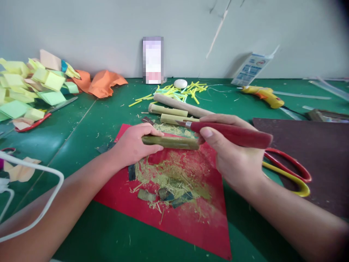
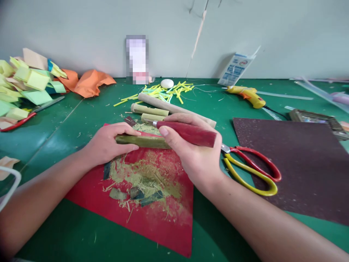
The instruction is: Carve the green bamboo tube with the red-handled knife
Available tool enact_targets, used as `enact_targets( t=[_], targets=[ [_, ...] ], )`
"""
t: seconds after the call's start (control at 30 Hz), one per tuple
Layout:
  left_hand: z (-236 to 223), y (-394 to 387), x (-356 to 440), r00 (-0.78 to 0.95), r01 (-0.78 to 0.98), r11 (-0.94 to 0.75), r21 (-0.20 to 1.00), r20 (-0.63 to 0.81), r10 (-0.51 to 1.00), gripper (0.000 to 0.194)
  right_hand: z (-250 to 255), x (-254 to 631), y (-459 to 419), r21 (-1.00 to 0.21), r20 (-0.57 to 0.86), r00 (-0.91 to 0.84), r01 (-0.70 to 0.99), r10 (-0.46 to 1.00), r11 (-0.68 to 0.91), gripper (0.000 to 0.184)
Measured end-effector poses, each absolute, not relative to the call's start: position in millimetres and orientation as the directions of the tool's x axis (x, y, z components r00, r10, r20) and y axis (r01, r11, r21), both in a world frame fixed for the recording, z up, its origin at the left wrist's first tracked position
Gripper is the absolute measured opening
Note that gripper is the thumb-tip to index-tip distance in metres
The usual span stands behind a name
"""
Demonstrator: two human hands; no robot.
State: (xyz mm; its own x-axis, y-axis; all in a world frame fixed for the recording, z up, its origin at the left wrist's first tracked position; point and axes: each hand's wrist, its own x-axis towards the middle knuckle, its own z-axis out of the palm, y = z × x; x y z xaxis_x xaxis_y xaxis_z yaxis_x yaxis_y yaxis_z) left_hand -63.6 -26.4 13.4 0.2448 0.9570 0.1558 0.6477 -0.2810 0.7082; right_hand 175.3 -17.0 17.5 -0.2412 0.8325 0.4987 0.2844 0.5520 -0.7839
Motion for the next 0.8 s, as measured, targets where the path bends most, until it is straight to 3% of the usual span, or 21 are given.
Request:
enact_targets(
  t=[0.13, 0.37, 0.57, 0.8],
  targets=[
    [10.1, -24.8, -64.0, 0.294, 0.630, -0.322, 0.707, 0.167, 0.941, 0.029, 19.0, 170.2, -17.8, -0.869, 0.441, -0.083, 0.211, 0.894, 0.448, 0.014],
    [9.3, -27.7, -63.3, 0.459, 0.562, -0.449, 0.695, 0.189, 0.868, 0.034, 20.3, 163.9, -21.2, -0.942, 0.281, -0.101, 0.160, 0.954, 0.295, 0.022],
    [8.9, -27.7, -66.5, 0.462, 0.527, -0.433, 0.731, 0.181, 0.868, 0.038, 26.0, 163.0, -20.7, -0.913, 0.313, -0.172, 0.218, 0.934, 0.346, 0.018],
    [12.6, -24.5, -72.9, 0.548, 0.562, -0.554, 0.614, 0.225, 0.806, 0.020, 28.4, 158.2, -17.9, -0.893, 0.326, -0.211, 0.250, 0.922, 0.373, 0.015]
  ],
)
